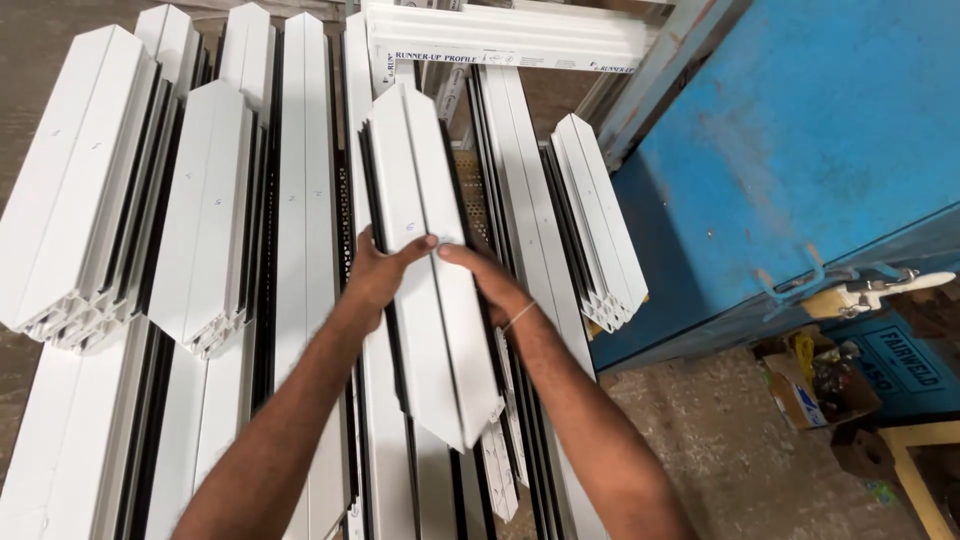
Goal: Sorting and welding uPVC window frame profiles using a specialized machine.
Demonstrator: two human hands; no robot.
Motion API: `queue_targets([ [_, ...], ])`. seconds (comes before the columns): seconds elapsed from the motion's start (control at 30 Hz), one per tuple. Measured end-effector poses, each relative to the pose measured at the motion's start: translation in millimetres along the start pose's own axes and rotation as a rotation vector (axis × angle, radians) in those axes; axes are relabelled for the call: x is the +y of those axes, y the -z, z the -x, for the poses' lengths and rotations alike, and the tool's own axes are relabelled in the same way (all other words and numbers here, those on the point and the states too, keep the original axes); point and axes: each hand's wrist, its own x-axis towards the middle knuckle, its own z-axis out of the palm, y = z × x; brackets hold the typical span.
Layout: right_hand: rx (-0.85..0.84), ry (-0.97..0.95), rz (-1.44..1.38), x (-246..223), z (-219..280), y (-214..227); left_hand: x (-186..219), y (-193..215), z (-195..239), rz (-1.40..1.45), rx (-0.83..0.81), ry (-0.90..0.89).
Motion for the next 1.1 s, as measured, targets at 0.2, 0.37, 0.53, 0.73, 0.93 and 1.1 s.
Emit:
queue_targets([
  [0.2, -0.067, 0.112, 0.112, 27, -46, -8, -10, 35, -34, -0.266, 0.063, 0.065],
  [0.37, -0.085, 0.022, -0.066, 47, -60, 4, -35, 49, -56, -0.312, 0.081, -0.034],
  [0.53, -0.026, 0.025, -0.013, 47, -51, 17, -20, 44, -54, -0.434, 0.1, 0.037],
  [0.73, -0.032, -0.088, -0.155, 34, -20, 12, -17, 39, -51, -0.488, 0.112, 0.093],
  [0.93, 0.053, -0.05, -0.125, 45, -22, 9, -25, 41, -53, -0.416, 0.109, 0.007],
  [1.1, 0.024, 0.042, -0.072, 60, -45, 40, -28, 43, -55, -0.336, 0.119, -0.019],
])
